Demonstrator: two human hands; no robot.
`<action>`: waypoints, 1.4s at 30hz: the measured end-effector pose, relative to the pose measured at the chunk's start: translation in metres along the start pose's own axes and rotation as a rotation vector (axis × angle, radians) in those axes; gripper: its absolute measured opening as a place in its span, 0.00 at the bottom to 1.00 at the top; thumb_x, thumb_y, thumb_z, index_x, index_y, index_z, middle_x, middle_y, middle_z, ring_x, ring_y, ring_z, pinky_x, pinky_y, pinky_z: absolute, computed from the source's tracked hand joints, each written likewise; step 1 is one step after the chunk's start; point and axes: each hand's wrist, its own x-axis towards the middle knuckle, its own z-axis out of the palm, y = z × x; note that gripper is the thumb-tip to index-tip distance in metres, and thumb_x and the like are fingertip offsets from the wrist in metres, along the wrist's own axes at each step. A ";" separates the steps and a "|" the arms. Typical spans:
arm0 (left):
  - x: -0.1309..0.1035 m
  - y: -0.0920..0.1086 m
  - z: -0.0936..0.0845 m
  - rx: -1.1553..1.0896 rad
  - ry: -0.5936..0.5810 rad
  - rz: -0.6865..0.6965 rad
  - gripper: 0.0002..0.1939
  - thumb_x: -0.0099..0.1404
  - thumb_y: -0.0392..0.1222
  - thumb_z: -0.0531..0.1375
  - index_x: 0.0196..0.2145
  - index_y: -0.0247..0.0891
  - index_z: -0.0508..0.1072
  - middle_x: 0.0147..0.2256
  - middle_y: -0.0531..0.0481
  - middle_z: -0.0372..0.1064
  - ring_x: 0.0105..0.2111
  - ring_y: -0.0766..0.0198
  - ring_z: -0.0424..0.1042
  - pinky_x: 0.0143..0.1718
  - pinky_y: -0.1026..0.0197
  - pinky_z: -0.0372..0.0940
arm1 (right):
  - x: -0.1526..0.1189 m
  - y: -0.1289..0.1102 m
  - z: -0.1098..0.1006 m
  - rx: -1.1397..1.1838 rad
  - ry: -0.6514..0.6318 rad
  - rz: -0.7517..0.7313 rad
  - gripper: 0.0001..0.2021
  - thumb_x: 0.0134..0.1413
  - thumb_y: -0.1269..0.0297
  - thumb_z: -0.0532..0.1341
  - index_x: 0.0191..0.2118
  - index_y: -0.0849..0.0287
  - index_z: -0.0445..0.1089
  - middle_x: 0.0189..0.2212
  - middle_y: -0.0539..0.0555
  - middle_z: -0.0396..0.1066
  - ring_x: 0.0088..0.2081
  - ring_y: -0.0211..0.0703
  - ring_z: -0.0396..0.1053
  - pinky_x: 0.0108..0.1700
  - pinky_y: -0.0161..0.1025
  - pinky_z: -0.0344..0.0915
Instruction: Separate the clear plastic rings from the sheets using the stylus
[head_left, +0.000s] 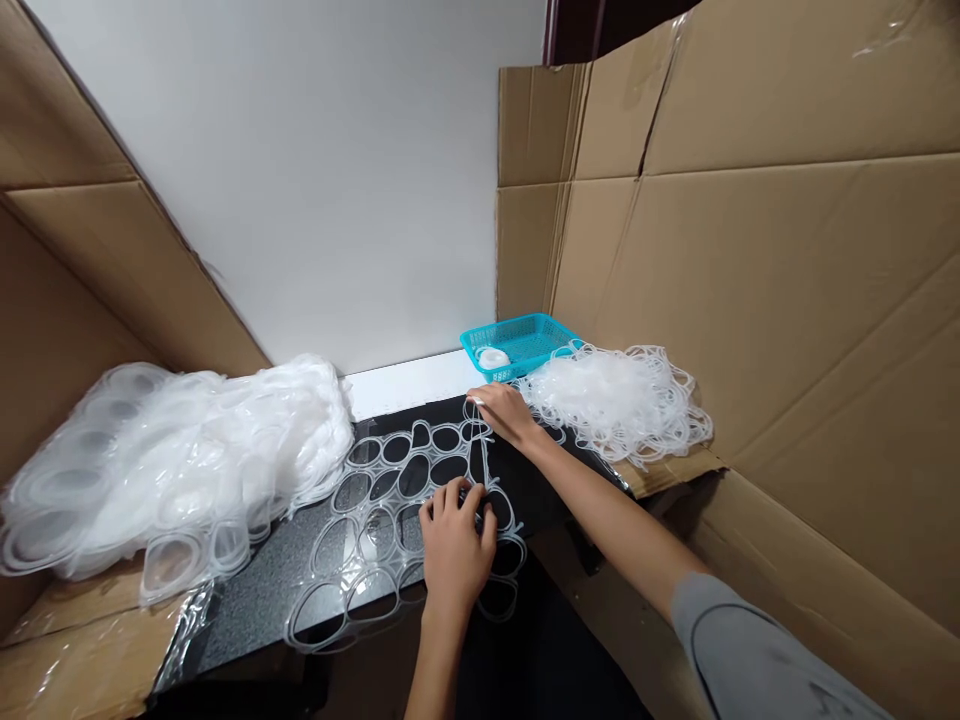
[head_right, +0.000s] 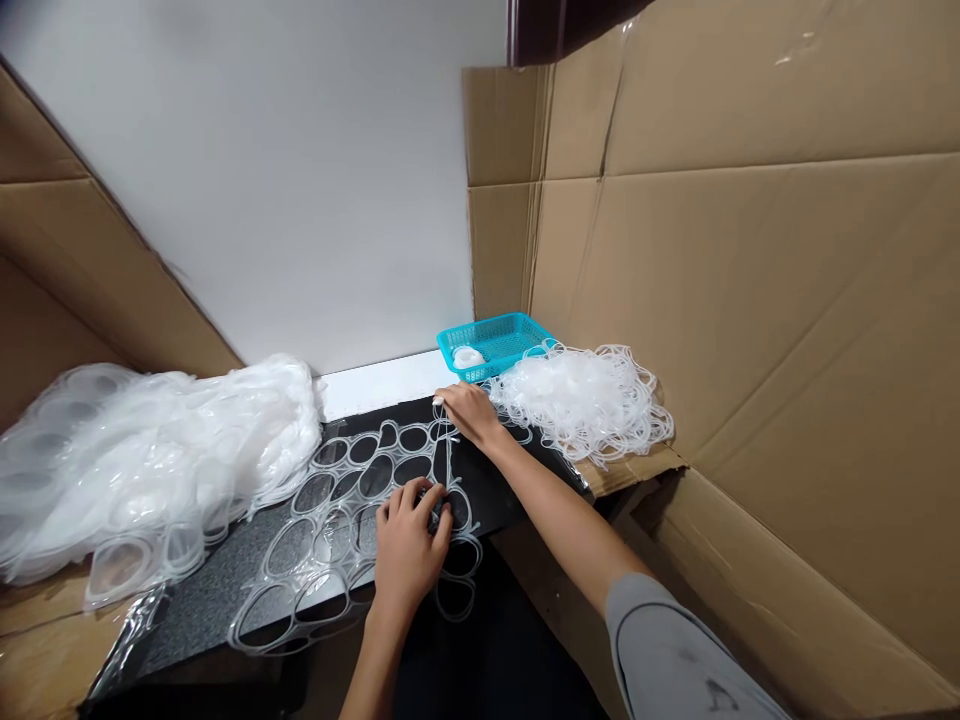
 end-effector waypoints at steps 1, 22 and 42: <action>0.000 -0.001 0.000 -0.008 0.000 -0.003 0.10 0.73 0.38 0.58 0.48 0.44 0.77 0.53 0.44 0.74 0.55 0.49 0.70 0.56 0.43 0.61 | 0.000 0.002 0.002 0.013 0.009 0.016 0.13 0.75 0.68 0.55 0.50 0.55 0.79 0.45 0.54 0.82 0.46 0.48 0.74 0.48 0.40 0.62; 0.037 -0.017 -0.028 -0.048 -0.224 -0.128 0.08 0.72 0.45 0.56 0.39 0.40 0.73 0.40 0.45 0.75 0.44 0.48 0.73 0.52 0.43 0.61 | -0.024 0.006 0.023 0.470 0.184 0.076 0.16 0.73 0.64 0.55 0.46 0.51 0.83 0.46 0.52 0.83 0.50 0.46 0.79 0.57 0.42 0.72; 0.082 -0.019 0.030 -0.407 -0.037 -0.141 0.11 0.67 0.46 0.62 0.33 0.41 0.83 0.36 0.45 0.81 0.36 0.56 0.76 0.42 0.55 0.66 | -0.075 -0.012 0.002 0.726 0.374 0.249 0.17 0.71 0.56 0.57 0.43 0.55 0.83 0.44 0.58 0.84 0.46 0.52 0.81 0.54 0.49 0.76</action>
